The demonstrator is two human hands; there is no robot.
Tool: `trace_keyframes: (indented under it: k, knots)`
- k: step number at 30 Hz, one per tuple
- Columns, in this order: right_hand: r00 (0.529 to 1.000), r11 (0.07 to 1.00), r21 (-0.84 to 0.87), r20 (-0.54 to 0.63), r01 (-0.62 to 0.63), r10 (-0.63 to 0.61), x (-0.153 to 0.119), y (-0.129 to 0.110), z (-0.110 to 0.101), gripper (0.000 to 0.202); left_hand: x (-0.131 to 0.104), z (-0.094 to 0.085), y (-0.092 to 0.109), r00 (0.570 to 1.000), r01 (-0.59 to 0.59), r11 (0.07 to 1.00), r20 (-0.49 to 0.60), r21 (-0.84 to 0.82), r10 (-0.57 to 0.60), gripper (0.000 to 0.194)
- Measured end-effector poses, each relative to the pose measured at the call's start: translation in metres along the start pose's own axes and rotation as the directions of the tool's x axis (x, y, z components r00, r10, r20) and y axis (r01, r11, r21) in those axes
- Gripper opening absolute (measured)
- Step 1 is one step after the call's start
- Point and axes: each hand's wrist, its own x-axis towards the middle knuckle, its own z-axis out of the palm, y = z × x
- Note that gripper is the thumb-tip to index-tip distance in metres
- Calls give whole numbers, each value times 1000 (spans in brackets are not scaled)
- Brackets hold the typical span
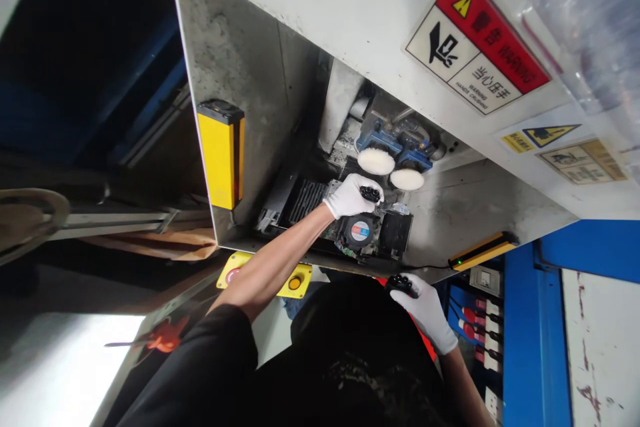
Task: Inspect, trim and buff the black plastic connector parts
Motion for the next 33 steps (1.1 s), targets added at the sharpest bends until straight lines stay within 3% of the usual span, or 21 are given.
trace_keyframes:
  k: [13, 16, 19, 21, 23, 25, 26, 30, 33]
  knots:
    - [1000, 1000, -3, 9, 21, -21, 1, 11, 4, 32, -2, 1, 5, 1000, -4, 999, -9, -41, 3, 22]
    - [999, 999, 7, 12, 33, -33, 1, 15, 5, 33, 4, 11, 29, 997, -76, 997, 13, 26, 75, 23]
    - [997, 997, -17, -21, 77, -78, -3, 13, 2, 35, 8, 30, 67, 962, -216, 973, 187, 85, 197, 25]
    - [995, 996, -28, -47, 83, -85, -10, 5, -3, 33, -3, 39, 88, 973, -133, 991, 188, -29, 136, 20]
    - [997, 998, 9, -49, 61, -60, -18, -6, -9, 30, -30, 41, 99, 995, 89, 954, 73, -287, -71, 20]
    - [999, 997, 65, -6, 50, -50, -24, -18, -14, 29, -73, 38, 103, 951, 251, 786, -8, -565, -309, 30]
    - [998, 994, 90, 21, 61, -63, -25, -25, -14, 30, -98, 36, 104, 923, 275, 694, -20, -665, -385, 36]
    - [950, 955, 201, 177, 220, -256, -14, -57, 1, 28, -198, 41, 121, 884, 138, 484, -113, -864, -453, 61]
    - [845, 891, 289, 312, 350, -434, -9, -87, 29, 29, -261, 54, 142, 896, -16, 404, -192, -915, -400, 67]
